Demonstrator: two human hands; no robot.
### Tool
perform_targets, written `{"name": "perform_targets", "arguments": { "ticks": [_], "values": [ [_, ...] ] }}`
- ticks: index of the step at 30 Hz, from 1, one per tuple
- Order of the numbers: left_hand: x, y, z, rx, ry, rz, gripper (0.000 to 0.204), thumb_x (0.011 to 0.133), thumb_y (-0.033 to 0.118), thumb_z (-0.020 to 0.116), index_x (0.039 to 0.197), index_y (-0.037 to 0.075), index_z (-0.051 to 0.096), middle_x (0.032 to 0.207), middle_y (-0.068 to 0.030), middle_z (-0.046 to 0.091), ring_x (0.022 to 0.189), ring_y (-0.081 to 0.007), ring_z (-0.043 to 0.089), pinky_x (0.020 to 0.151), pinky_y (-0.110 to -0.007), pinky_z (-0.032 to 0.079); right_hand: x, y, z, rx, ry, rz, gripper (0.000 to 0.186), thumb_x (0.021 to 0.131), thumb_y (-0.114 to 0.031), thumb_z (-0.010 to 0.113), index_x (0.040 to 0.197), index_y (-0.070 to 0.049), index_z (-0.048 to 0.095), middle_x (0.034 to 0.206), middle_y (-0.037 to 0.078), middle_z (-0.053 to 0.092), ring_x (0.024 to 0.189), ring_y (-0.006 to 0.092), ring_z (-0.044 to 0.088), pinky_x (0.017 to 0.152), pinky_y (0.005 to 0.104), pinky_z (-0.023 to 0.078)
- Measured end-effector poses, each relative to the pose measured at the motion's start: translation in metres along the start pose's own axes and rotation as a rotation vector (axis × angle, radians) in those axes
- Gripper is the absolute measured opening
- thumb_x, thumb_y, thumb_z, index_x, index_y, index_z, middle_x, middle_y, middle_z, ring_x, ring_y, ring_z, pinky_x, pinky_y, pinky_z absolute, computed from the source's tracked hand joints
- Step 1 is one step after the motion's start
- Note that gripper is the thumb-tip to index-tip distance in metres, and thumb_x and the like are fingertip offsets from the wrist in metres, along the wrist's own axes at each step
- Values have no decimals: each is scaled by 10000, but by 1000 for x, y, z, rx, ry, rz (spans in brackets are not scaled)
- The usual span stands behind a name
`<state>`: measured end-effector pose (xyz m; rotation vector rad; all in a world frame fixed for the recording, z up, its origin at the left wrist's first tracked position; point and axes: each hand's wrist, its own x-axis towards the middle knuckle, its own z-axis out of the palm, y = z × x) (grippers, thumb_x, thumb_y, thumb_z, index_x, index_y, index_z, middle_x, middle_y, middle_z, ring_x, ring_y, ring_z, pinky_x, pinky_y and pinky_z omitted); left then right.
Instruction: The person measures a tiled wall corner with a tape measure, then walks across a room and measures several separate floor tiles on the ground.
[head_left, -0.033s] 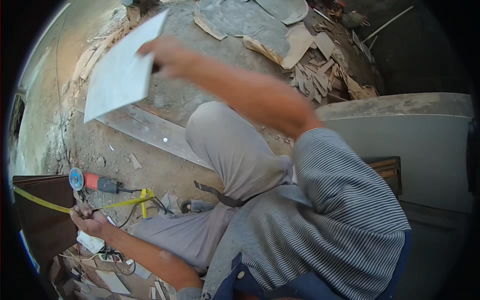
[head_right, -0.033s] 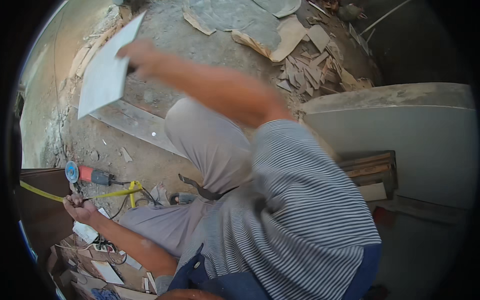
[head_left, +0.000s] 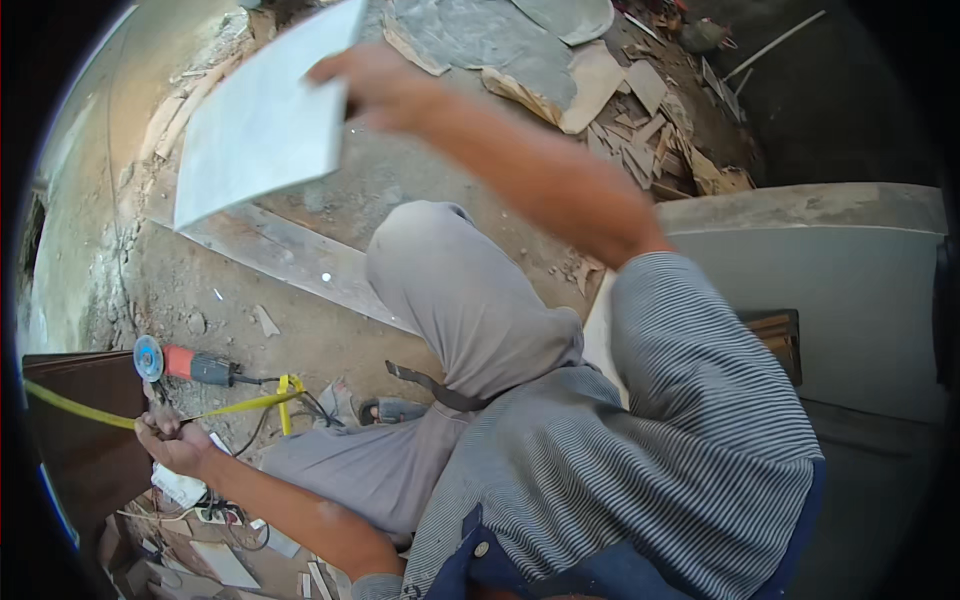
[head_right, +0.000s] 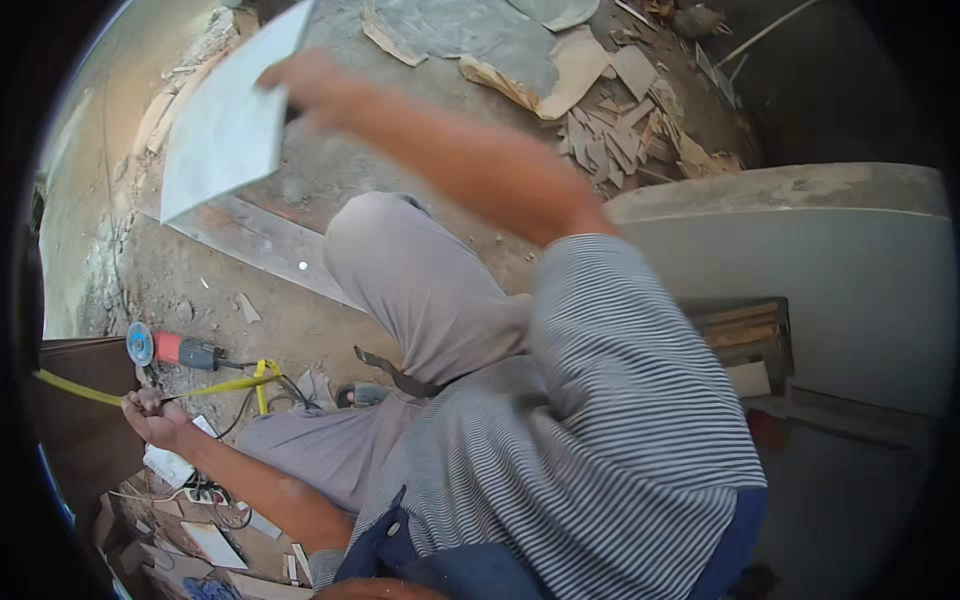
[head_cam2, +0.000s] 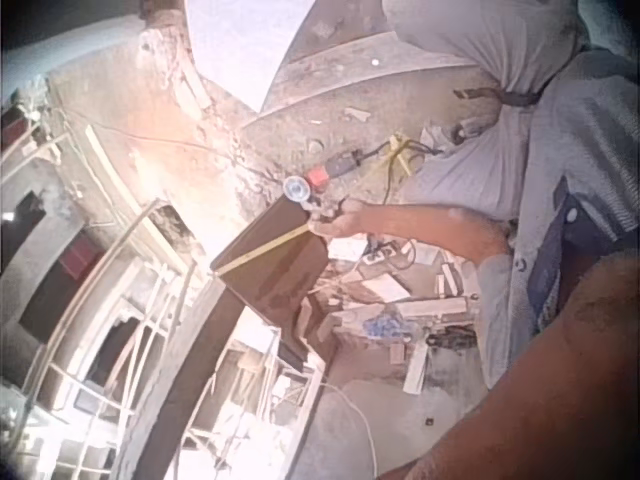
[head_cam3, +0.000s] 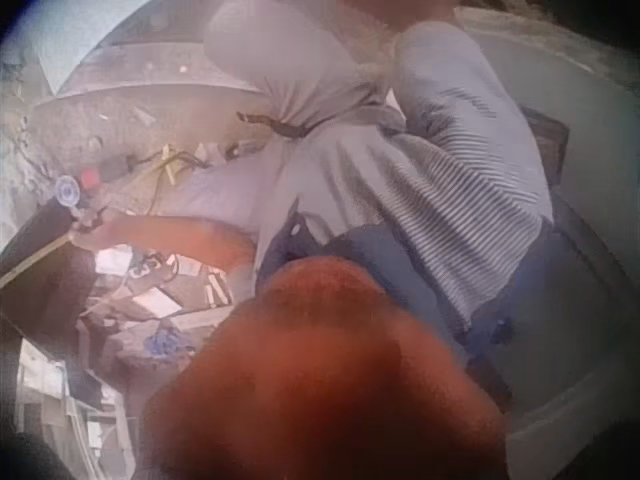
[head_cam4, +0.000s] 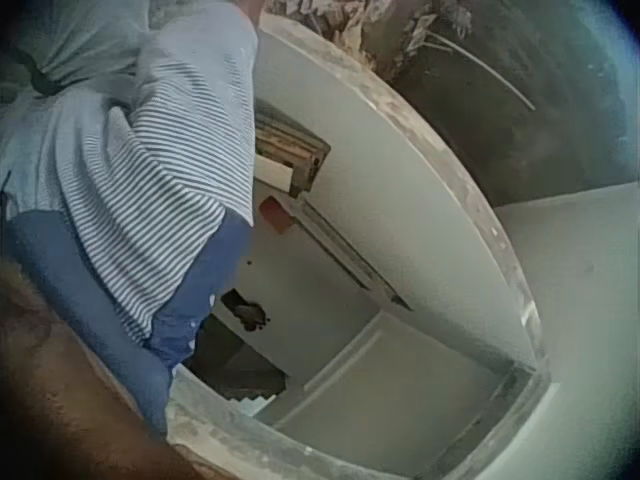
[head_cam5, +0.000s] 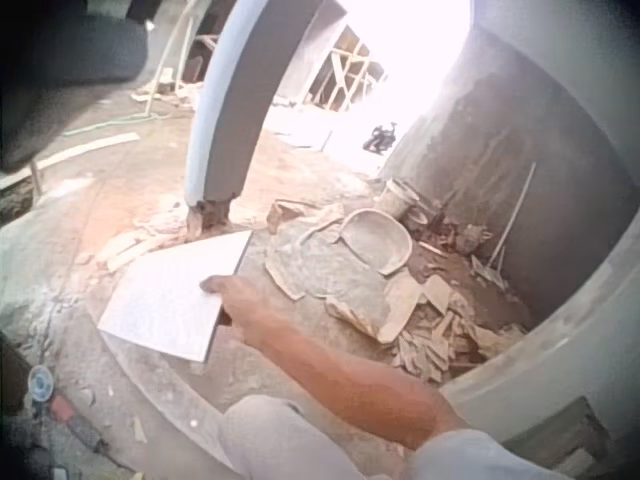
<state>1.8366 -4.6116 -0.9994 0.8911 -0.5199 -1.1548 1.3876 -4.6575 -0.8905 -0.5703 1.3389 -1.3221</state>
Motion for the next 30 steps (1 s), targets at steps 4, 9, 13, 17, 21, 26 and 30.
{"name": "perform_targets", "arguments": {
  "ticks": [4,9,13,17,21,26,30],
  "values": [
    [-5,11,9,-61,-68,-38,196,873,203,596,821,36,506,677,9,380,565,-83,321,543,-226,278,-87,-79,-138,-181,158,-118,268,818,-122,614,1011,62,593,912,126,637,846,199,617,755,336,490],
    [-14,10,31,-66,-152,-25,177,888,169,577,817,28,495,697,9,390,563,-76,319,542,-220,275,-193,-120,-244,-652,421,-122,340,808,-167,618,1025,84,543,918,129,621,772,173,633,676,297,522],
    [-21,2,46,-2,-173,-26,165,899,170,561,832,31,503,718,0,410,566,-80,335,547,-221,285,-229,-104,-344,-673,668,92,313,788,-145,596,993,88,554,860,119,616,707,182,610,626,303,493],
    [-22,1,46,38,-165,-24,162,906,178,551,849,30,517,759,-10,454,562,-85,351,552,-222,297,-254,-74,-427,-607,869,108,307,761,-110,580,984,99,554,872,148,615,725,232,614,662,343,501],
    [-13,-7,39,78,-147,-24,166,906,188,552,855,32,526,766,-13,475,561,-86,361,547,-223,302,-276,-57,-476,-483,980,179,323,745,-84,565,1002,110,548,891,169,615,750,257,616,706,355,504],
    [0,-25,39,93,-177,-105,183,893,204,576,876,25,545,759,-8,498,569,-78,379,531,-210,301,-288,-46,-522,-452,972,206,346,741,-79,563,1026,113,534,917,183,610,763,270,615,726,369,508],
    [-4,-28,56,119,-148,-90,171,913,179,536,849,21,522,735,-19,487,566,-93,383,538,-224,319,-285,-54,-510,-460,916,286,347,733,-82,567,1017,114,536,916,194,610,768,273,621,723,371,511]
  ]
}}
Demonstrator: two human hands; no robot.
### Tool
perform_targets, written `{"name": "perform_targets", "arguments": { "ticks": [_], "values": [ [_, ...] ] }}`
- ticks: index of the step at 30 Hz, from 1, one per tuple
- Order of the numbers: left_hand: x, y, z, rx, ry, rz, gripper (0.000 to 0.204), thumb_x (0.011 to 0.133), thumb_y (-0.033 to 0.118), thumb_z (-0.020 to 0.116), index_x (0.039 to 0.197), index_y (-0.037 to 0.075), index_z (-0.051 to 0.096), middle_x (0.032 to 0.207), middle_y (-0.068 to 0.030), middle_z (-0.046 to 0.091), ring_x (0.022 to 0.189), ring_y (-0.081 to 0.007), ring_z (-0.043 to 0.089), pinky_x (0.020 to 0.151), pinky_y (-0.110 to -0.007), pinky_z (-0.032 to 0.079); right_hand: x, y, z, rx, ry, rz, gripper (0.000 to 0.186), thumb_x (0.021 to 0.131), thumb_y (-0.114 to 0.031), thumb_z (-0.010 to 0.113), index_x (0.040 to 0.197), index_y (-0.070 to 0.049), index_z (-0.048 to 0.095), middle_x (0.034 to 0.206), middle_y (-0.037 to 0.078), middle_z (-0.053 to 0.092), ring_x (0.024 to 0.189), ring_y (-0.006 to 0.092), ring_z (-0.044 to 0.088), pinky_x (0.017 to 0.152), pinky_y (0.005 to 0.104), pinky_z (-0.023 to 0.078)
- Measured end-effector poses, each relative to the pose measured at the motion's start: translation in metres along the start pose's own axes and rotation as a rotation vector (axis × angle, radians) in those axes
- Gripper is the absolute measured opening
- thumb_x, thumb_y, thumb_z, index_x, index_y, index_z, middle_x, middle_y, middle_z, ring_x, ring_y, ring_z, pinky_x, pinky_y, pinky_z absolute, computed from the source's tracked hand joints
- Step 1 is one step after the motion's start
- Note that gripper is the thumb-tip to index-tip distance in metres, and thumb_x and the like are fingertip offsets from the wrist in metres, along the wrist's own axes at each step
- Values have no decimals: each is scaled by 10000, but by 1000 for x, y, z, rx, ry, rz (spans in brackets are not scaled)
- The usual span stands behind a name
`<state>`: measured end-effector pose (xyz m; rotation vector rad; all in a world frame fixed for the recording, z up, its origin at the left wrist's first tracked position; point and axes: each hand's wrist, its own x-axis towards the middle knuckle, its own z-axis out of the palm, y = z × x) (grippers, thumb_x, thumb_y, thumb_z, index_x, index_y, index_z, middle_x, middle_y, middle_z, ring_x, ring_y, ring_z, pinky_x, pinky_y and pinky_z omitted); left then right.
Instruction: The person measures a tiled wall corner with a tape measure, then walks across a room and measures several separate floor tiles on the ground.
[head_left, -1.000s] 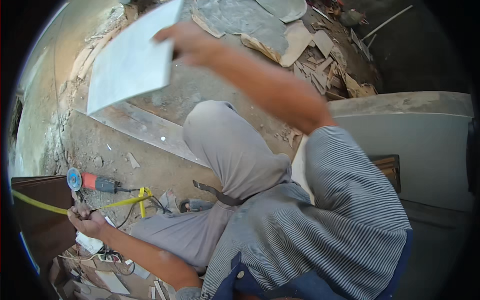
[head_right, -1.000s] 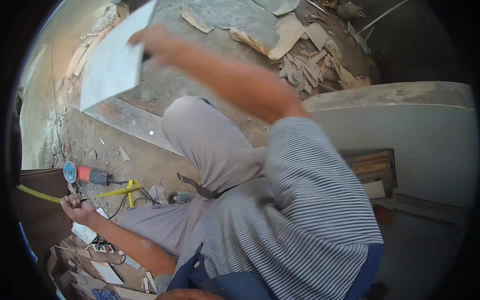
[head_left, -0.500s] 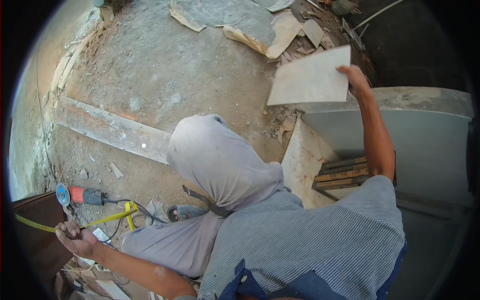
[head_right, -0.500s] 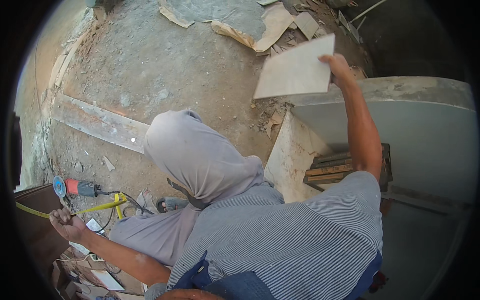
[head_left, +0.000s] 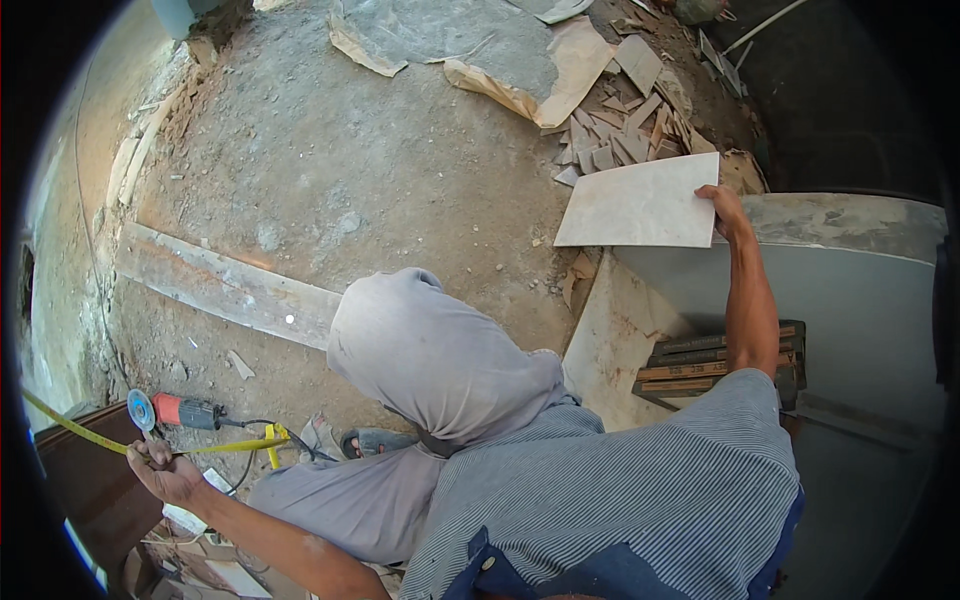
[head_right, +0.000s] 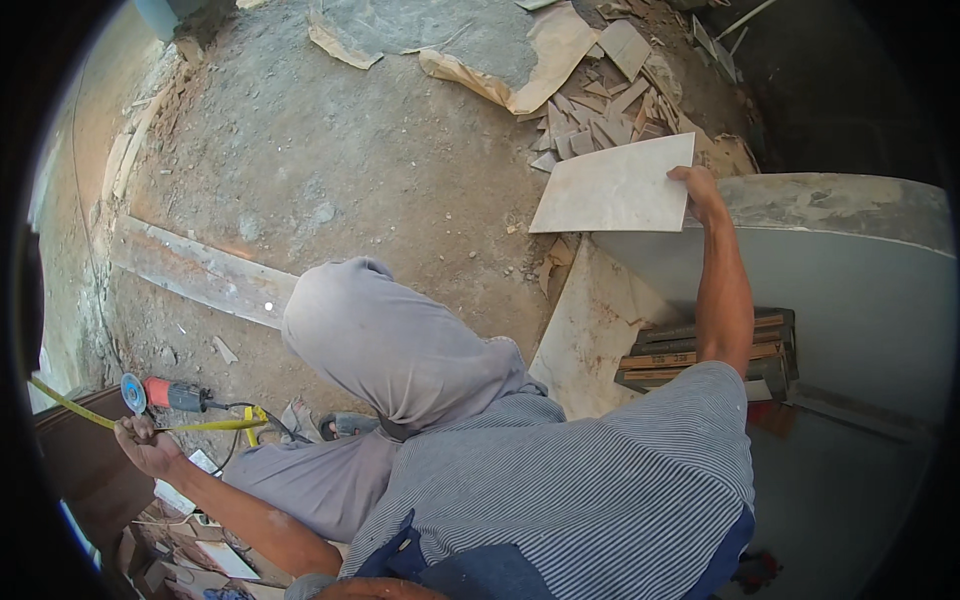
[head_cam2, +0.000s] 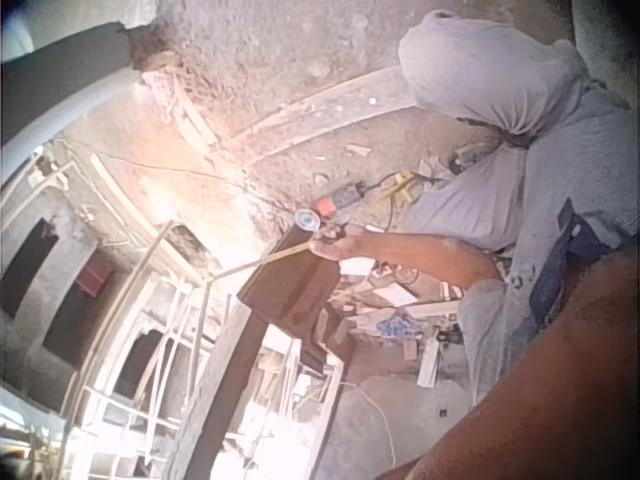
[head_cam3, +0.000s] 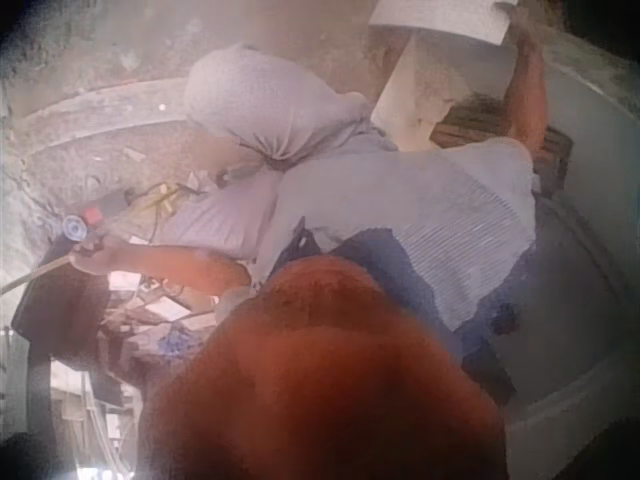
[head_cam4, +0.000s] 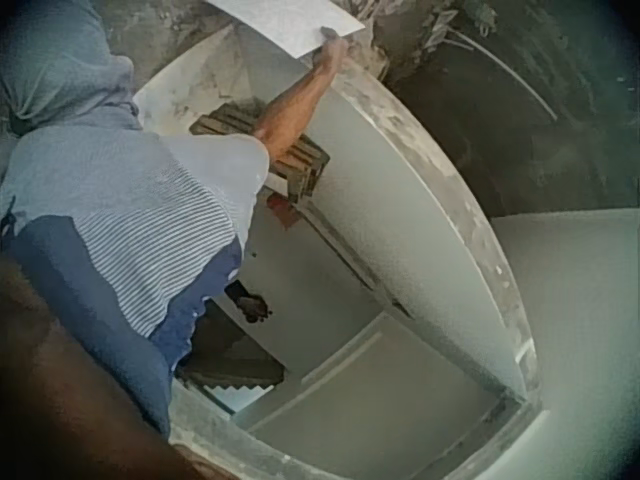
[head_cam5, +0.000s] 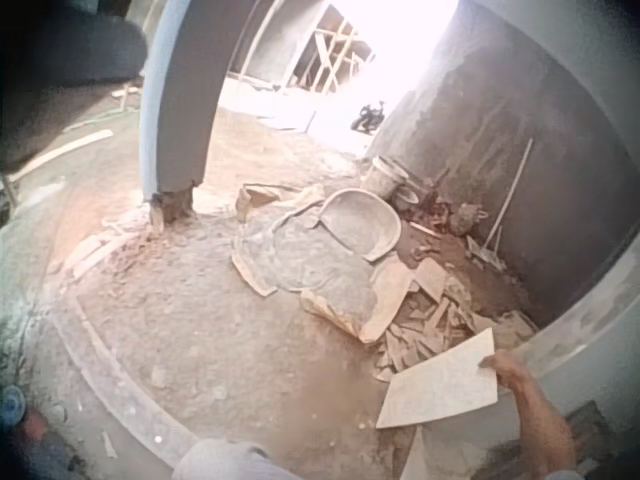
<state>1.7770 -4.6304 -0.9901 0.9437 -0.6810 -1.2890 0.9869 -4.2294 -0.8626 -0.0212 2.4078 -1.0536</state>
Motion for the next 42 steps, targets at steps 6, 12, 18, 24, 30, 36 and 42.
{"name": "perform_targets", "arguments": {
  "ticks": [6,12,18,24,30,36,42],
  "values": [
    [5,-19,12,35,64,-26,184,889,200,581,880,19,550,741,-5,509,569,-76,387,521,-204,302,10,6,7,-106,-47,38,360,729,-103,573,1015,113,537,873,187,621,701,264,631,673,363,524],
    [6,-15,9,15,22,-22,186,884,206,592,850,30,545,729,-2,501,559,-75,378,522,-209,307,19,-2,16,-29,-32,57,367,728,-104,575,1021,112,535,876,188,620,700,266,627,674,358,522],
    [8,-18,6,6,54,-48,192,882,214,596,831,38,539,713,2,492,559,-76,376,524,-209,307,45,-2,15,-27,22,-14,380,719,-123,588,1020,104,540,874,182,618,698,265,620,672,357,514],
    [5,-16,8,13,78,-53,189,881,210,594,826,38,537,686,-2,477,558,-81,375,525,-211,305,45,-4,7,-157,94,-77,334,691,-155,612,915,91,590,766,152,619,618,238,604,584,337,481],
    [8,-9,-8,4,-33,-21,193,881,202,590,849,21,531,693,-17,449,567,-91,374,527,-216,294,45,25,-12,-271,208,-123,324,687,-157,610,906,81,611,760,144,625,610,233,600,567,327,468],
    [10,-15,-2,-1,-39,-38,186,885,191,586,859,14,535,742,-20,468,573,-95,375,535,-219,304,28,38,-13,-201,260,-124,318,700,-169,615,898,80,629,771,125,635,615,206,593,578,314,453],
    [5,-11,-2,0,-23,-27,189,888,197,583,856,18,530,750,-20,468,572,-95,375,533,-219,302,19,33,-5,-265,318,-193,323,708,-188,611,891,76,640,759,112,635,620,188,582,589,308,443]
  ]
}}
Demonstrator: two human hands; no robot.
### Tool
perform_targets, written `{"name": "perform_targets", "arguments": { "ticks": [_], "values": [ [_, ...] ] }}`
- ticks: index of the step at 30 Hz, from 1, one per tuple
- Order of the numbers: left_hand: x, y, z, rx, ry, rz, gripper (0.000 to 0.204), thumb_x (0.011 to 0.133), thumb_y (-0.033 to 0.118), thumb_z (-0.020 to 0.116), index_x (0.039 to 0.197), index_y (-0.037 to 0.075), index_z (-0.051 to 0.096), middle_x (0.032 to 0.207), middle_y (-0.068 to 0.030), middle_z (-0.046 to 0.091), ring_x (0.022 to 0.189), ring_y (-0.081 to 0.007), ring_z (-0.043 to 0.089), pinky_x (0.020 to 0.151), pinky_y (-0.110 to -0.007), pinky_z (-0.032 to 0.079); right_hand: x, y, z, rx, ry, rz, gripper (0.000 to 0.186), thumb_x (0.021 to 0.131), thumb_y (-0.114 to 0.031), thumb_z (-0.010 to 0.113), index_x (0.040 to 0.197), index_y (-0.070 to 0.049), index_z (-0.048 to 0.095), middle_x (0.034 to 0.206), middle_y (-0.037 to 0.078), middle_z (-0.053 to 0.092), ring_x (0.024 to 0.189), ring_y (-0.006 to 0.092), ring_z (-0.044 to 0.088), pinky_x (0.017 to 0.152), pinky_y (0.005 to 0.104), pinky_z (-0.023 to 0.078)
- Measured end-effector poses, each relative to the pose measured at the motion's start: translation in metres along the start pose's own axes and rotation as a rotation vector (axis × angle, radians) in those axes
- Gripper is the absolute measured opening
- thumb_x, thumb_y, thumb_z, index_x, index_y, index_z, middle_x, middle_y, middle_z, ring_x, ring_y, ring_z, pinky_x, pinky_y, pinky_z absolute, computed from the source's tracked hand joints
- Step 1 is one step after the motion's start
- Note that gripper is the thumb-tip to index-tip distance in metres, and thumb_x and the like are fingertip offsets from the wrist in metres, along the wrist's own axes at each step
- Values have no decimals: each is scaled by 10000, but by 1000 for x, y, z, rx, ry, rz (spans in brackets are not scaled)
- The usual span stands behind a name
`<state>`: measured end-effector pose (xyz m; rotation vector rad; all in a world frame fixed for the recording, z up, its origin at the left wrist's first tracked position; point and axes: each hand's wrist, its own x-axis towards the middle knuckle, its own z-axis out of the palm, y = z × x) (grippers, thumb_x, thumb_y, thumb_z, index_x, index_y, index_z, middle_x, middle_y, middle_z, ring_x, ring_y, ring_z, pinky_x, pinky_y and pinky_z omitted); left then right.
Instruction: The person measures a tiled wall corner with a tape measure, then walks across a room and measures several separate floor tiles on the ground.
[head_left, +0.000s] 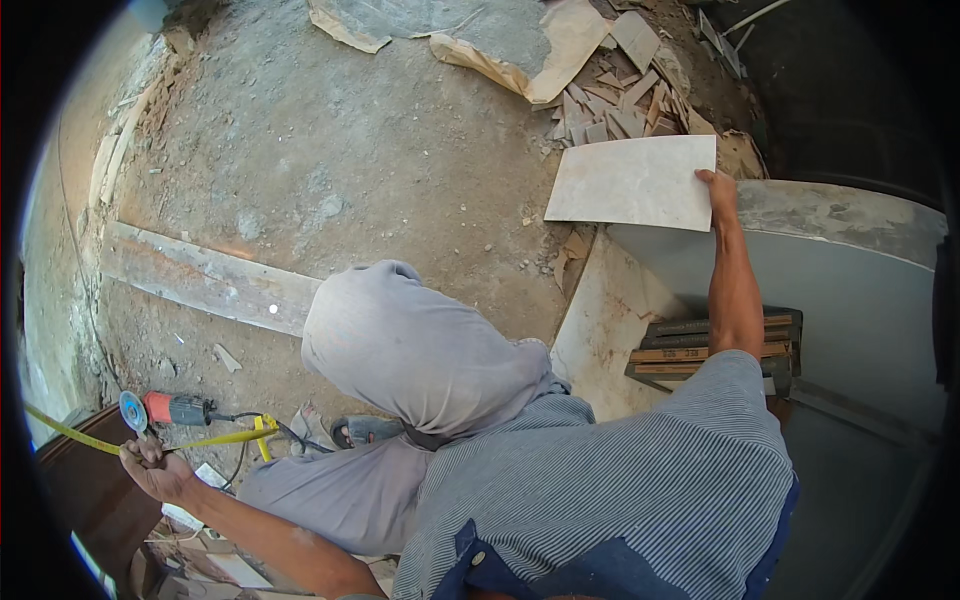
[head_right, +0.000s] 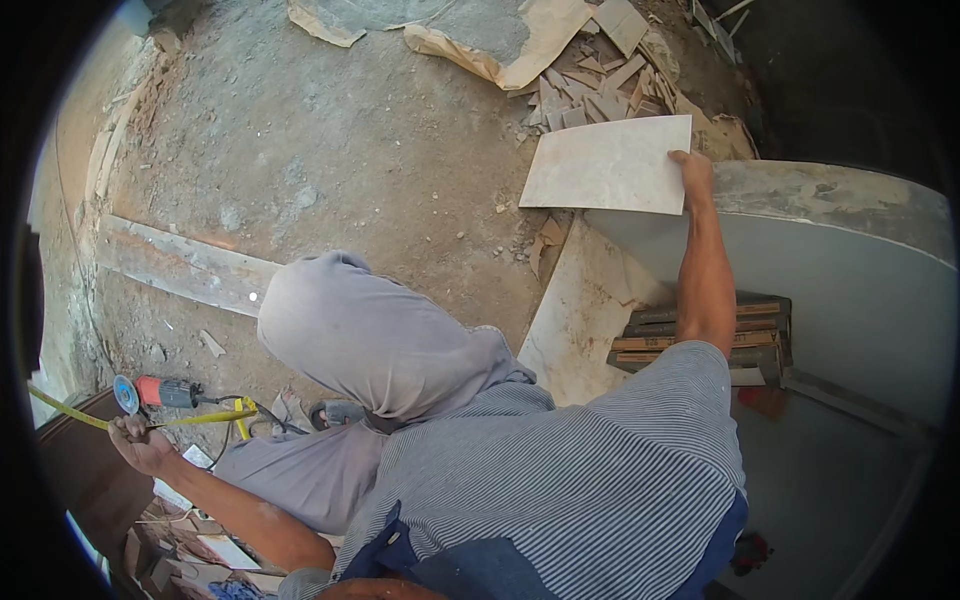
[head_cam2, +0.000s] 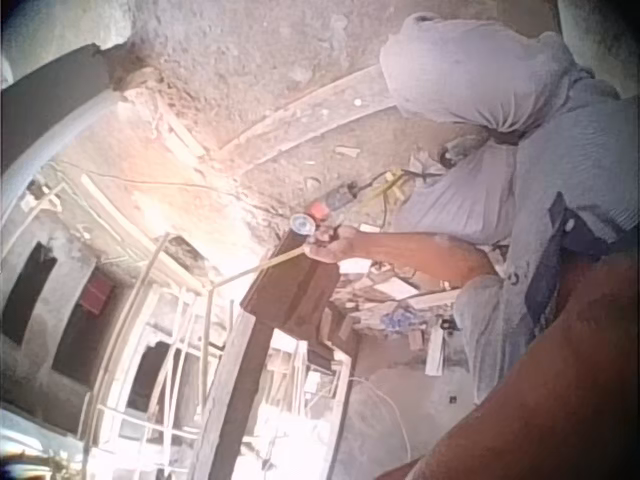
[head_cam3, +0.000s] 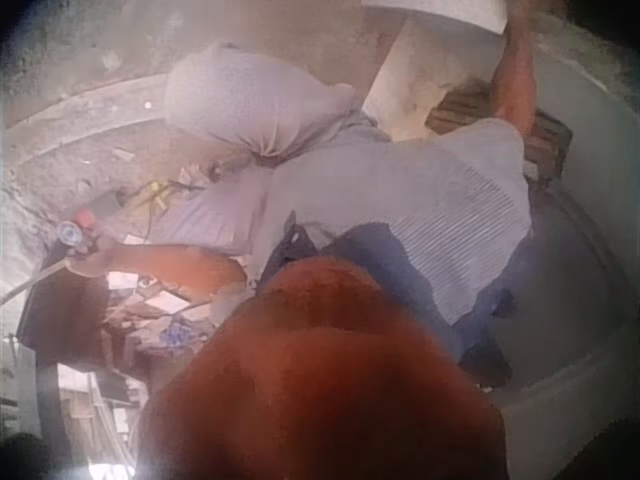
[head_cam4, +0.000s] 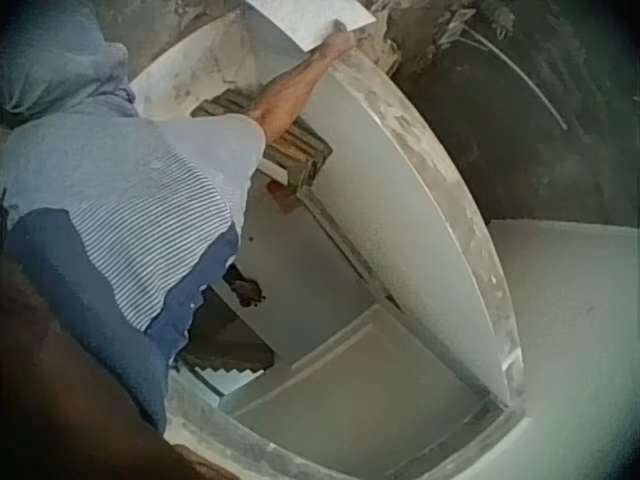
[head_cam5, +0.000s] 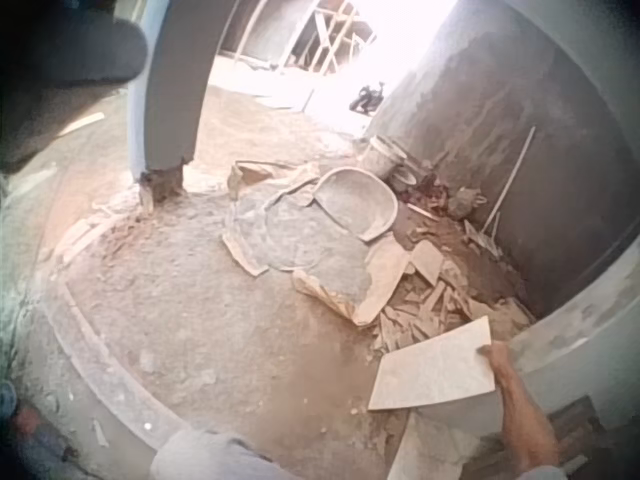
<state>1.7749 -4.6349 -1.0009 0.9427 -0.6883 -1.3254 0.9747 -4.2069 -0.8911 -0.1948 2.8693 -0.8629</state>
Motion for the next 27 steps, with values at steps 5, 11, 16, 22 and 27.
{"name": "perform_targets", "arguments": {
  "ticks": [5,11,16,22,27],
  "values": [
    [6,1,-21,8,-19,-14,184,892,198,578,856,24,531,753,-18,471,566,-93,373,538,-228,310,-6,16,-1,-16,48,-53,344,704,-210,608,899,71,636,756,112,632,628,190,582,592,308,441],
    [6,-22,33,9,7,-42,189,899,205,570,842,29,528,720,-14,457,563,-88,370,539,-226,308,28,23,-9,-351,162,-98,359,699,-197,622,925,81,632,805,147,640,656,234,600,637,334,458],
    [11,4,18,0,-59,-2,193,907,217,556,846,36,529,694,-4,448,556,-79,374,537,-216,303,18,-41,-16,-684,-105,33,385,726,-243,641,947,73,634,882,187,651,777,282,624,699,381,476],
    [-13,-23,32,77,94,94,170,914,229,535,874,64,516,659,33,416,531,-51,362,480,-199,275,39,18,-16,-1376,-157,-119,517,703,-386,703,1076,-38,622,1123,167,603,1059,321,567,876,413,466],
    [-19,-30,45,263,109,-8,142,881,234,558,880,97,524,636,38,399,465,-48,360,410,-197,278,49,7,-9,-1578,-269,-2,365,756,-320,606,1061,-131,673,1123,82,633,1042,271,601,835,388,493]
  ]
}}
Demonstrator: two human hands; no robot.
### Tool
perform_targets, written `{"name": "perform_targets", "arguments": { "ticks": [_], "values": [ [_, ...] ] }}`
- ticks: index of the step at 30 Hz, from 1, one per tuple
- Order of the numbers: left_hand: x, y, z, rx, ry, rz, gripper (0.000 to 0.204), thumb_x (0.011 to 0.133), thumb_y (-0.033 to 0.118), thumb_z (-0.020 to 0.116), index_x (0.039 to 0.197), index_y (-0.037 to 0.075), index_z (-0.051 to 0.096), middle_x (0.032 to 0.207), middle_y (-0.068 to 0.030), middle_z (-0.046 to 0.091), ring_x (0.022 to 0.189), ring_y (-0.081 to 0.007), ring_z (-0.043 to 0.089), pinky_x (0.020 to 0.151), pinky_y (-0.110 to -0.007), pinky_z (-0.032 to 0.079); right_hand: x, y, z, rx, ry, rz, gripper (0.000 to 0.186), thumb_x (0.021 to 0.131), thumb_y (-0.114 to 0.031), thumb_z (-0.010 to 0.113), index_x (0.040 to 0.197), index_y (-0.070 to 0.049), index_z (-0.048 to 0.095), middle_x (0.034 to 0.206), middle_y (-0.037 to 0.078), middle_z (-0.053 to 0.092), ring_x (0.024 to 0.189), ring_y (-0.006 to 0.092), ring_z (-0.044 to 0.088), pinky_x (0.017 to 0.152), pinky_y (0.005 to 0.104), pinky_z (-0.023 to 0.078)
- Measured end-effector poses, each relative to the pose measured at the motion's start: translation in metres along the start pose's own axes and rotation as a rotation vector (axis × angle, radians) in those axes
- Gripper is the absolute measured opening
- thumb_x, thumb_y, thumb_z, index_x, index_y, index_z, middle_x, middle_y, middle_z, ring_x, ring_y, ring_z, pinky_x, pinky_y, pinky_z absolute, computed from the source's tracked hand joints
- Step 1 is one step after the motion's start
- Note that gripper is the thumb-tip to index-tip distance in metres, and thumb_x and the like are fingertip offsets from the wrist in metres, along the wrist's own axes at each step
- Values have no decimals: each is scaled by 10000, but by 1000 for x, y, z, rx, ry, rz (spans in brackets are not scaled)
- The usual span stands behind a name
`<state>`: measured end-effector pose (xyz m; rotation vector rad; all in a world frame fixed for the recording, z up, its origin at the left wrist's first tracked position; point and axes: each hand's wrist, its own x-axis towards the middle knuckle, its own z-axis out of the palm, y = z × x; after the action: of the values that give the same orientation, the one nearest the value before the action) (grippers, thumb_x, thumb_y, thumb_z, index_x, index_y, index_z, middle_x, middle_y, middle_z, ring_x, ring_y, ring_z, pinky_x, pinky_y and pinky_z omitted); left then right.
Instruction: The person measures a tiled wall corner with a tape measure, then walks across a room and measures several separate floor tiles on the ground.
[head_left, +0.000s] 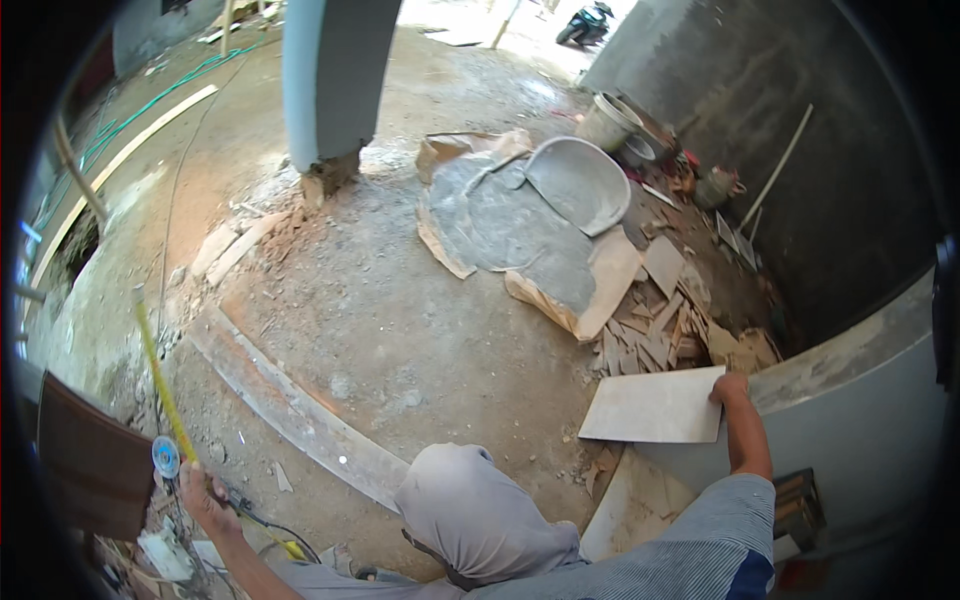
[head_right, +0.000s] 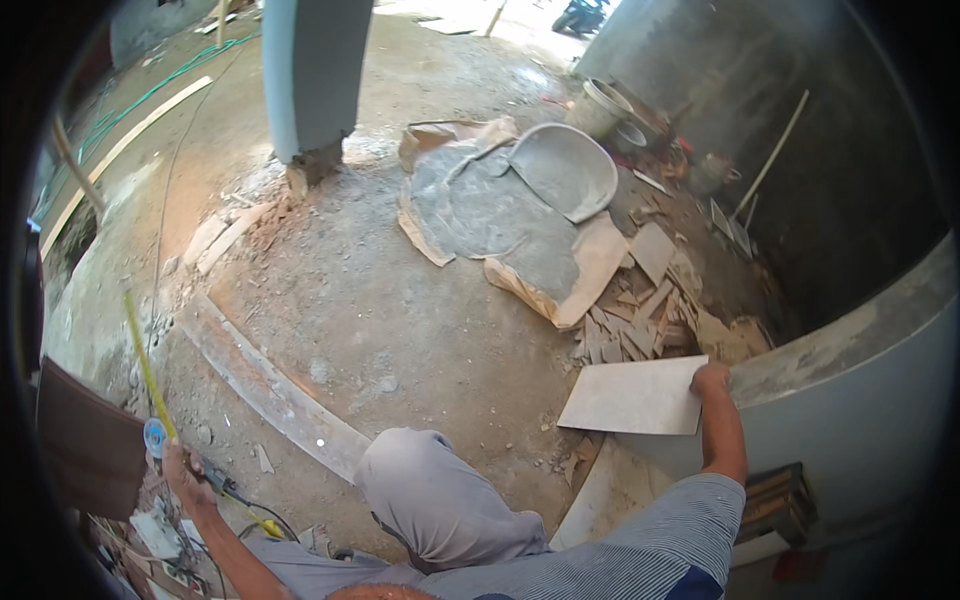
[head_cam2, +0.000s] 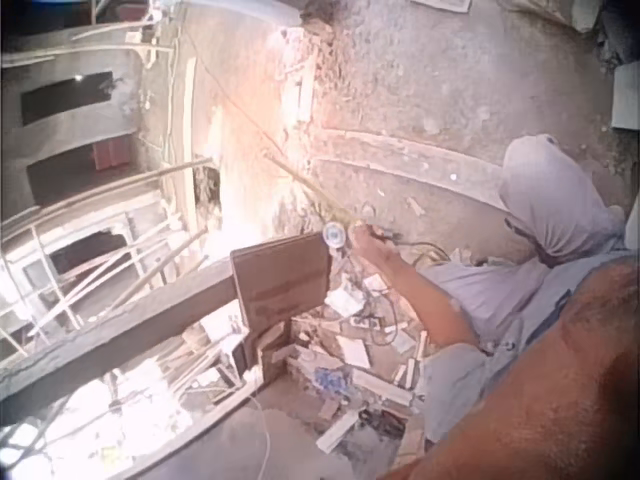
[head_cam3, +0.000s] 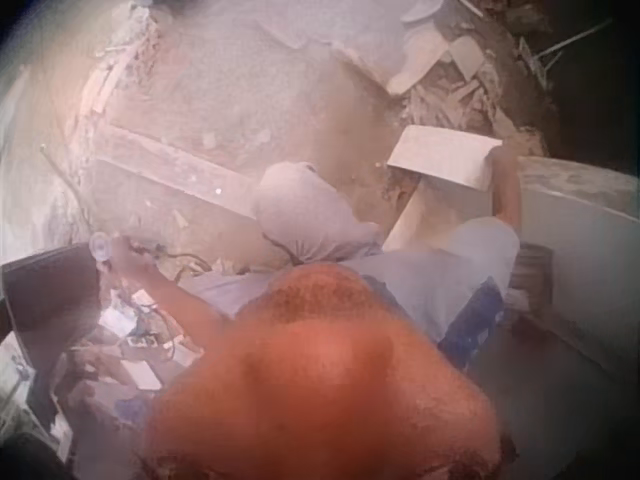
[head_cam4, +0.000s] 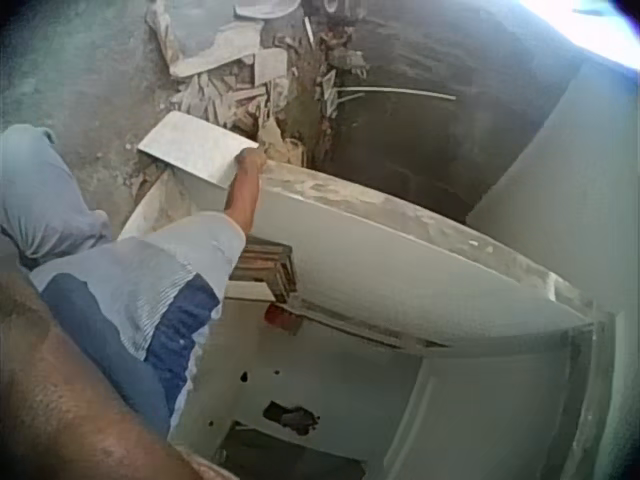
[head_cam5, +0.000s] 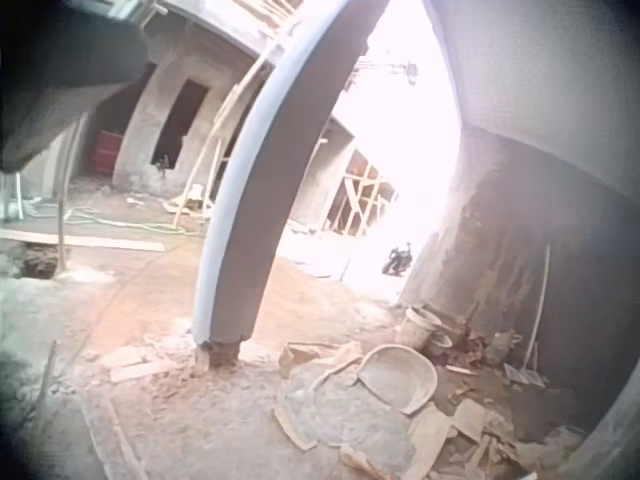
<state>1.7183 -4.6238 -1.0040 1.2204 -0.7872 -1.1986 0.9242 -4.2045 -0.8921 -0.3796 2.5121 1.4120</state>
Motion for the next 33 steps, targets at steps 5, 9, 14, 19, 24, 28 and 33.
{"name": "perform_targets", "arguments": {
  "ticks": [5,9,14,19,24,28,33],
  "values": [
    [-16,37,19,323,-59,-195,140,804,246,582,779,114,542,598,67,401,454,-37,371,403,-206,313,35,9,-5,-64,-157,-51,558,810,-482,549,1259,-152,541,1342,63,479,1273,248,405,1044,452,288],
    [-11,28,39,459,-249,-228,177,809,212,580,799,35,595,568,21,475,463,-64,455,404,-230,353,-32,-55,-74,-85,217,-279,402,759,-318,590,1023,-20,642,1052,199,626,995,347,599,857,424,477],
    [-20,21,23,405,-228,-202,193,807,201,598,807,9,574,600,-4,498,473,-73,475,411,-238,372,-176,-246,-165,374,495,-1153,351,815,-282,577,838,68,553,767,280,581,777,462,557,682,496,425],
    [-15,27,13,403,-245,-174,186,805,192,588,833,9,575,604,2,493,474,-74,472,410,-243,371,-324,-384,-268,385,485,-1704,244,859,-229,565,922,6,589,886,214,623,845,388,589,734,434,462],
    [4,2,3,460,-181,-81,240,774,231,598,811,-6,600,600,-61,544,502,-121,519,456,-281,420,-472,-445,-326,240,640,-2017,242,848,-217,578,952,1,589,859,209,629,825,370,604,718,423,475],
    [18,-11,7,469,-65,37,260,740,229,588,829,-15,601,676,-182,602,581,-255,588,575,-382,460,-546,-443,-310,-14,627,-2263,249,831,-205,603,985,-11,590,887,196,626,817,359,607,711,418,483],
    [23,-26,-9,397,-29,-28,211,751,214,584,802,9,595,714,-194,613,653,-312,614,598,-398,461,-592,-430,-282,-182,479,-2425,255,827,-197,611,1006,-17,589,881,178,614,799,355,605,704,423,488]
  ]
}}
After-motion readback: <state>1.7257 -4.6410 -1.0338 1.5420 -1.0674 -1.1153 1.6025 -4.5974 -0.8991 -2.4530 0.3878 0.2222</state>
